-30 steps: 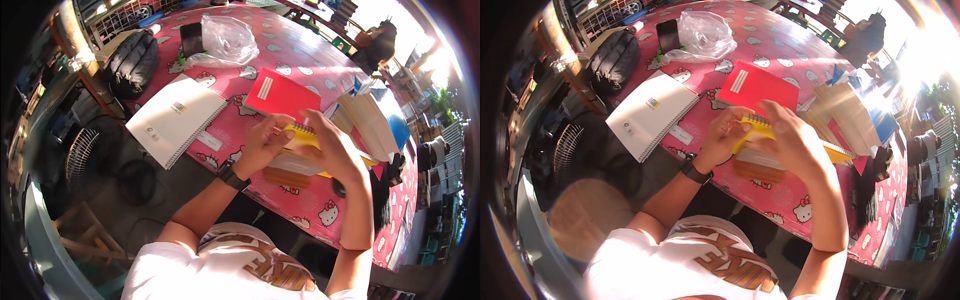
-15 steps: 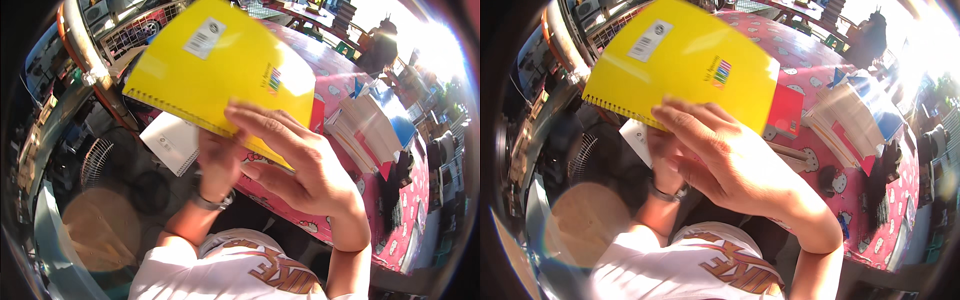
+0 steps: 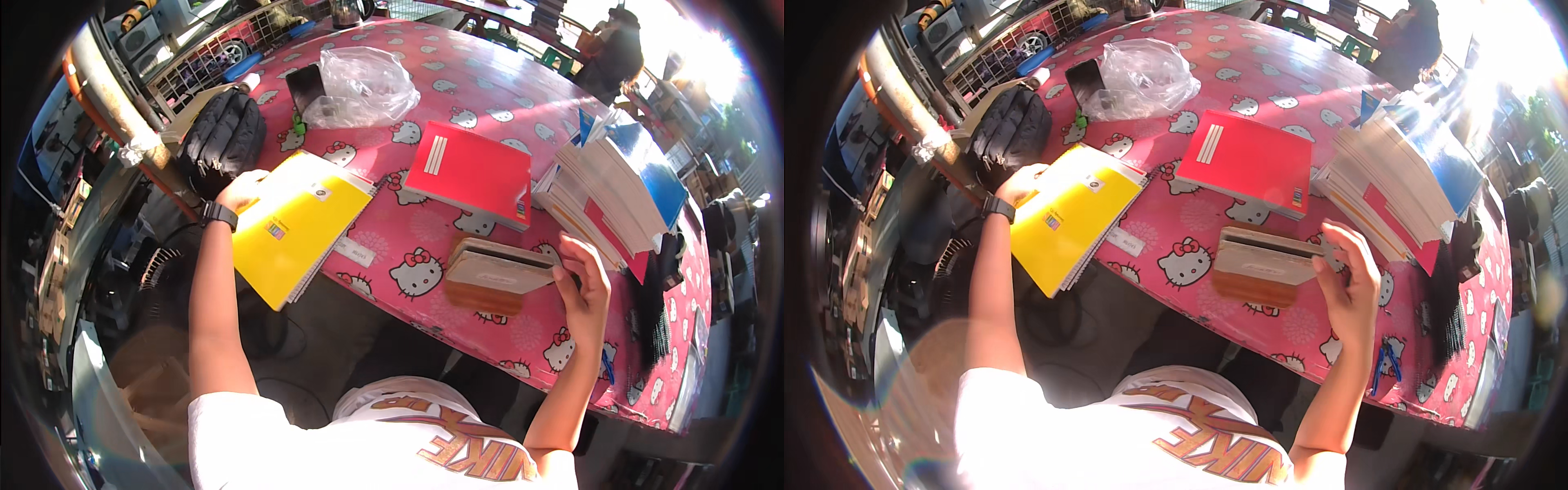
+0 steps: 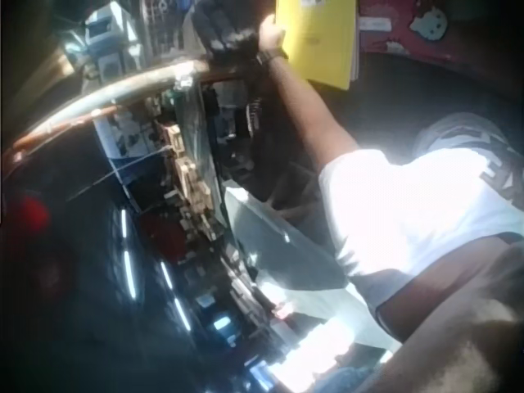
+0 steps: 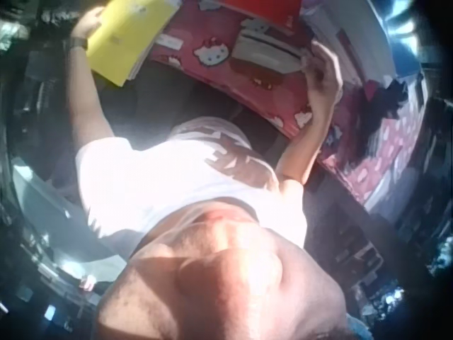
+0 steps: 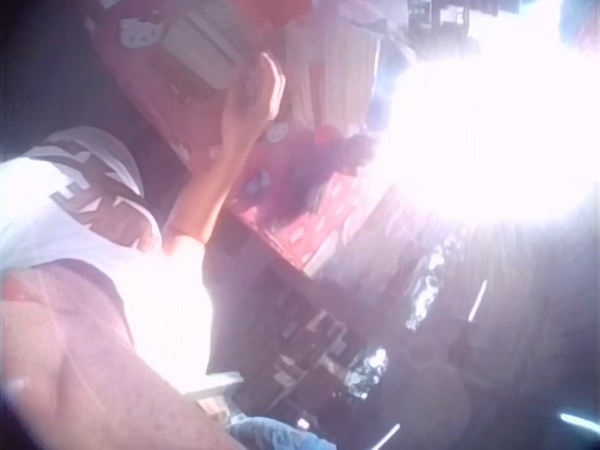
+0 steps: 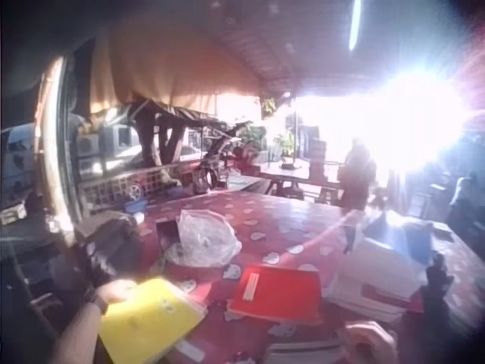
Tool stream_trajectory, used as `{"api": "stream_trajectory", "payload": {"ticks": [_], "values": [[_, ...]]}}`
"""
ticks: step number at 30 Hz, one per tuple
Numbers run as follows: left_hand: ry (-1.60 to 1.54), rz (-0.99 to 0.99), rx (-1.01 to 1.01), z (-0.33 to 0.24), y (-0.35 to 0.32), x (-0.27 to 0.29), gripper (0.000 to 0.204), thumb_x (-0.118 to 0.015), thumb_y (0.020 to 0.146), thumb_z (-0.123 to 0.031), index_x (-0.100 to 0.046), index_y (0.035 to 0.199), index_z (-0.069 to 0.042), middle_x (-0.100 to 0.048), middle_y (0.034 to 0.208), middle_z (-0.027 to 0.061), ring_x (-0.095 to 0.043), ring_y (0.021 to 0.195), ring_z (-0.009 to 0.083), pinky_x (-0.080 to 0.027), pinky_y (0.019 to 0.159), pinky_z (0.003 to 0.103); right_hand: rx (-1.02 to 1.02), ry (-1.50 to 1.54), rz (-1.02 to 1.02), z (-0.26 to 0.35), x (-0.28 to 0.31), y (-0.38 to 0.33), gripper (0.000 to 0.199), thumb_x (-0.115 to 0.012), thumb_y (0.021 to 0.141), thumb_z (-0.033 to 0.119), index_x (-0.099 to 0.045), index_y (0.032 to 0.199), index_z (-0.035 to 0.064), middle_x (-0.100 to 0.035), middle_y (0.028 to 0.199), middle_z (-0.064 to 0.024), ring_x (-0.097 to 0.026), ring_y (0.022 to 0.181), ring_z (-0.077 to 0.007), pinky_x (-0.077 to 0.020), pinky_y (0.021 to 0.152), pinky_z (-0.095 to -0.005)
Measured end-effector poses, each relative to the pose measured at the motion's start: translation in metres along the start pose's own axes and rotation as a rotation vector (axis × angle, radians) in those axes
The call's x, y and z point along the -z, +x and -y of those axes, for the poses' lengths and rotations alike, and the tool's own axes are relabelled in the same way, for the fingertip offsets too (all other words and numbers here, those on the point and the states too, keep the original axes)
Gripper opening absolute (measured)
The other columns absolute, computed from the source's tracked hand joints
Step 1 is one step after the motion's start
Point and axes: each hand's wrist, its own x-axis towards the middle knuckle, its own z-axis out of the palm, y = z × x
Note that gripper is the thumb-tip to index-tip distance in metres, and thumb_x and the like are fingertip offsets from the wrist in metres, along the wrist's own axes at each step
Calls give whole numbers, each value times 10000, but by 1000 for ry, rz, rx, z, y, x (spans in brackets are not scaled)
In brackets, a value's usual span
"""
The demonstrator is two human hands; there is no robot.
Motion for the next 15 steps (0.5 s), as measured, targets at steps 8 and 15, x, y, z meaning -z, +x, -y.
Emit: {"api": "stream_trajectory", "payload": {"ticks": [8,15], "values": [[605,-761,-6,31,-4,-69,463,-603,792,-281,-532,1210,-94,-524,1127,113,-492,1067,325,-456,831,481,-137,-264,-192,-40,28,-56,310,-607,831,43,-595,1140,37,-608,1163,-72,-550,1084,-182,-406,905,-322],[870,-946,-67,-35,1,-80,432,-607,772,-235,-561,1191,-137,-541,1173,83,-493,1106,307,-421,868,505,-148,-195,-281,-68,28,-89,268,-563,863,5,-585,1130,19,-575,1196,-64,-517,1097,-132,-403,890,-264]]}}
